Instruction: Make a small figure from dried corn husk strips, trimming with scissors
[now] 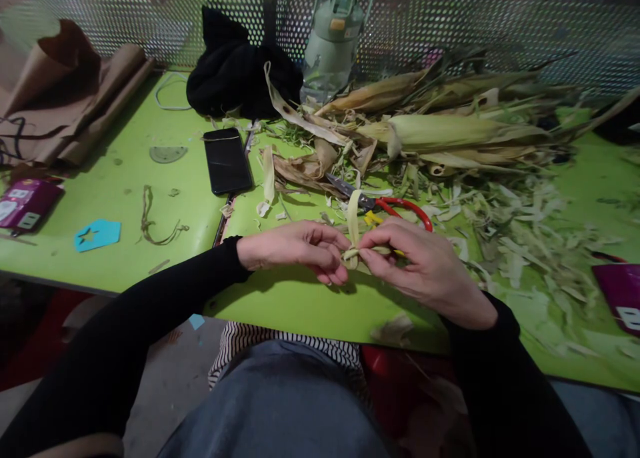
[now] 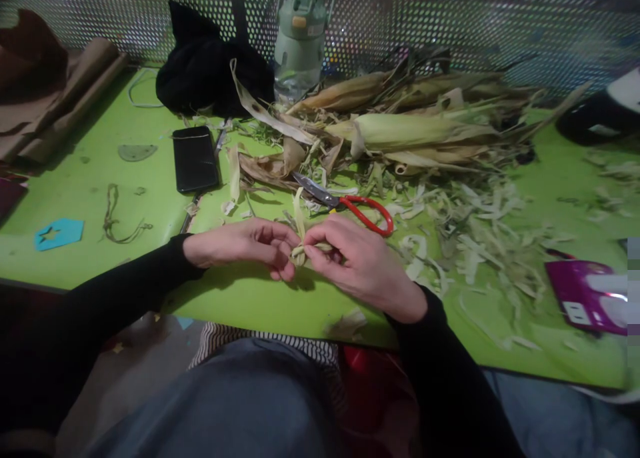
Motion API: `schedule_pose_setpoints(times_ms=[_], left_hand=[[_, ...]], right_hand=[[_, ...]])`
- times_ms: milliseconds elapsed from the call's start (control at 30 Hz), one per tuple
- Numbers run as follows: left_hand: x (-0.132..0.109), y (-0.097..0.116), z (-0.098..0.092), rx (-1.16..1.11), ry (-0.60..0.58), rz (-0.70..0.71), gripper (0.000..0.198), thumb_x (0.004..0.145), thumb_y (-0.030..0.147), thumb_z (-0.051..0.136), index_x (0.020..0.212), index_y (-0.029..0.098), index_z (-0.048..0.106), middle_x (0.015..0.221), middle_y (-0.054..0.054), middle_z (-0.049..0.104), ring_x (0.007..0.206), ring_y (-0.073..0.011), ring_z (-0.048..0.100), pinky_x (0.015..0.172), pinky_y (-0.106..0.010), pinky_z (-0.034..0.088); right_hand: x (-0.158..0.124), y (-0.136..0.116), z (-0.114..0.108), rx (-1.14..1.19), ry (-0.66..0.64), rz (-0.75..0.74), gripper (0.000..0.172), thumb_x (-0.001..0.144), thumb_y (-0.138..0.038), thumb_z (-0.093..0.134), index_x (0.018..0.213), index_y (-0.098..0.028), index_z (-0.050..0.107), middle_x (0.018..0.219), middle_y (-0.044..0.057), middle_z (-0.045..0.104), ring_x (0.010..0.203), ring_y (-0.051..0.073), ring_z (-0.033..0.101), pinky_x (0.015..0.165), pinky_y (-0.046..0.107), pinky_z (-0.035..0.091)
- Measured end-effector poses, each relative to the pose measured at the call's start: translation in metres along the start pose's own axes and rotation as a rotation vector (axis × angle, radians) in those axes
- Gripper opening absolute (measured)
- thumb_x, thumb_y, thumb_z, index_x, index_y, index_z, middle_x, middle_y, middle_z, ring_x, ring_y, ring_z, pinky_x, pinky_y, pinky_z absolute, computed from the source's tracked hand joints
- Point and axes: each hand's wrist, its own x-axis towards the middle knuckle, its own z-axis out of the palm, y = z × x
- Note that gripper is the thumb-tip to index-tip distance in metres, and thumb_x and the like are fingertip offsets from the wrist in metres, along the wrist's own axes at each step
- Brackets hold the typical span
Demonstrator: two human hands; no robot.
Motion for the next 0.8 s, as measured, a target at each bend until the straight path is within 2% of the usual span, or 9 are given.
schedule_pose_setpoints(times_ms=[200,367,533,700,800], left_hand=[[-0.0001,0.0001,-0.003,0.105,0.018,-0.057,0.019,0.091,0.01,0.061,0.11,0.012,0.06,0.097,-0.009,0.077,0.078,-0.0108,0.073,0.071,-0.024,0.056],[0.0011,0.0001,-0.0034,0.147,-0.033,-0.032,0.015,0.094,0.009,0.058,0.108,0.011,0.064,0.095,-0.008,0.077,0.084,-0.0104,0.073,0.082,-0.026,0.058],[0.0021,-0.0017,-0.0026,0.174,-0.056,-0.034,0.011,0.094,0.013,0.06,0.103,0.012,0.064,0.094,-0.007,0.076,0.081,-0.0096,0.072,0.079,-0.025,0.057],[0.0013,-0.0033,0.0028,0.326,0.016,0.048,0.02,0.087,0.006,0.063,0.106,0.014,0.063,0.089,-0.003,0.076,0.082,-0.0087,0.071,0.079,-0.023,0.055],[0.0002,-0.0031,0.0051,0.515,0.076,0.131,0.015,0.091,0.014,0.059,0.105,0.013,0.064,0.089,-0.005,0.076,0.077,-0.0094,0.07,0.075,-0.022,0.054]], right_hand=[[-0.0007,-0.0001,0.0,-0.022,-0.024,-0.039,0.01,0.092,-0.023,0.054,0.084,-0.023,0.06,0.072,0.001,0.06,0.059,0.013,0.053,0.053,0.027,0.04],[-0.0015,0.0013,-0.0008,0.015,-0.069,-0.067,0.01,0.091,-0.022,0.055,0.083,-0.021,0.061,0.072,0.0,0.06,0.059,0.012,0.054,0.052,0.024,0.041],[-0.0014,0.0032,-0.0039,0.101,-0.159,0.021,0.01,0.09,-0.025,0.057,0.082,-0.021,0.062,0.073,0.0,0.063,0.056,0.01,0.054,0.049,0.022,0.041],[0.0011,0.001,-0.0051,0.129,-0.145,0.071,0.009,0.089,-0.022,0.056,0.081,-0.021,0.06,0.075,0.0,0.064,0.057,0.009,0.052,0.05,0.022,0.04],[0.0018,0.0006,-0.0049,0.133,-0.132,0.081,0.01,0.089,-0.021,0.056,0.08,-0.021,0.059,0.074,0.0,0.062,0.056,0.009,0.05,0.05,0.022,0.039]])
